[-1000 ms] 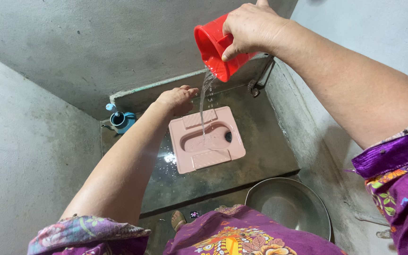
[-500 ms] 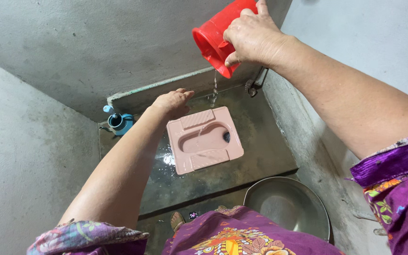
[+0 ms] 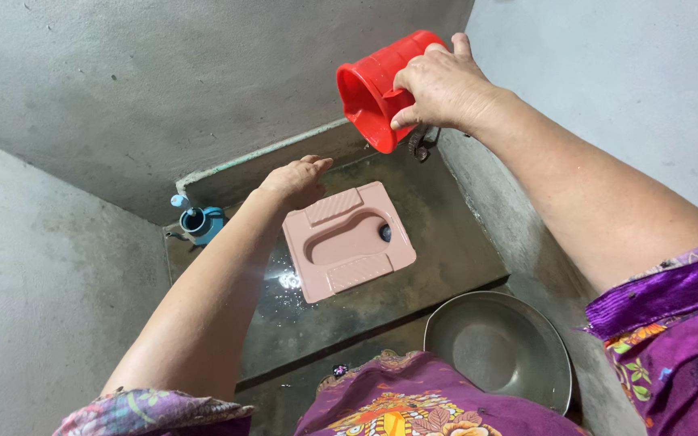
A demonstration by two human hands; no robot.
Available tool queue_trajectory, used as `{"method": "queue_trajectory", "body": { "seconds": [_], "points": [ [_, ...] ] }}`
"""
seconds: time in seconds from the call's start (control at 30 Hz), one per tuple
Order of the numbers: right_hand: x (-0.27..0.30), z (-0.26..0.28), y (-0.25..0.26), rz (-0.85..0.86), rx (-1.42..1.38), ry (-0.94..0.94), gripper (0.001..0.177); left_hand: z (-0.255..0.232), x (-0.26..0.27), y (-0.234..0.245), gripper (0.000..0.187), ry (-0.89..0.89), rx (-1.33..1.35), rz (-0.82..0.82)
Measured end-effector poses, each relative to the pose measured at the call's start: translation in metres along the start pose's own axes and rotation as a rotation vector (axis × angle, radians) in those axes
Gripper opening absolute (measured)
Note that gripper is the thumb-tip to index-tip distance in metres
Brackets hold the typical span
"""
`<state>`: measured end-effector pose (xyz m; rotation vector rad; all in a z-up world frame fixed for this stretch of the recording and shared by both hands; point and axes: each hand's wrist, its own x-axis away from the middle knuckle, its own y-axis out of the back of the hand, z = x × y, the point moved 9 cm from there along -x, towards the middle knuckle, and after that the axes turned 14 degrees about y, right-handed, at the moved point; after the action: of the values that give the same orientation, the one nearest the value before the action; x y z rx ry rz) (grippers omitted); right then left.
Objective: The person pours water from a red mug into a squat toilet and a metal bowl, then rinses the mug and their hands under a tap.
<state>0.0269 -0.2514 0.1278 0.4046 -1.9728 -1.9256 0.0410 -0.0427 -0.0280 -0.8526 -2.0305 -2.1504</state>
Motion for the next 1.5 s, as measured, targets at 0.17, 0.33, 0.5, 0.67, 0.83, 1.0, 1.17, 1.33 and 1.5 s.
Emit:
{"method": "queue_trajectory", "body": {
  "seconds": [0.17,0.33,0.5,0.67,0.83,1.0,1.17,1.33,1.5],
  "points": [
    [0.007,0.013,-0.011,0.024,-0.074,-0.053,0.045,0.011,0.010,0.002,0.067,-0.047,0.021,-0.034],
    [0.009,0.036,-0.018,0.039,-0.111,-0.109,0.043,0.031,0.017,0.002,0.067,-0.063,0.006,-0.026],
    [0.013,0.057,-0.016,0.017,-0.129,-0.119,0.042,0.045,0.019,-0.003,0.068,-0.108,-0.019,-0.034],
    [0.016,0.077,-0.021,-0.004,-0.170,-0.171,0.043,0.055,0.024,-0.009,0.068,-0.128,-0.026,-0.034],
    [0.019,0.093,-0.022,-0.012,-0.182,-0.180,0.048,0.065,0.031,-0.009,0.070,-0.139,-0.030,-0.041],
    [0.025,0.109,-0.026,-0.018,-0.228,-0.242,0.048,0.073,0.036,-0.011,0.072,-0.129,-0.031,-0.026],
    [0.032,0.118,-0.033,-0.055,-0.251,-0.273,0.053,0.072,0.044,-0.012,0.073,-0.207,-0.016,-0.061],
    [0.048,0.127,-0.041,-0.052,-0.311,-0.328,0.052,0.069,0.051,-0.012,0.077,-0.250,0.023,-0.088],
    [0.067,0.137,-0.036,-0.161,-0.372,-0.315,0.053,0.060,0.053,-0.014,0.082,-0.277,0.063,-0.081]
  ]
}}
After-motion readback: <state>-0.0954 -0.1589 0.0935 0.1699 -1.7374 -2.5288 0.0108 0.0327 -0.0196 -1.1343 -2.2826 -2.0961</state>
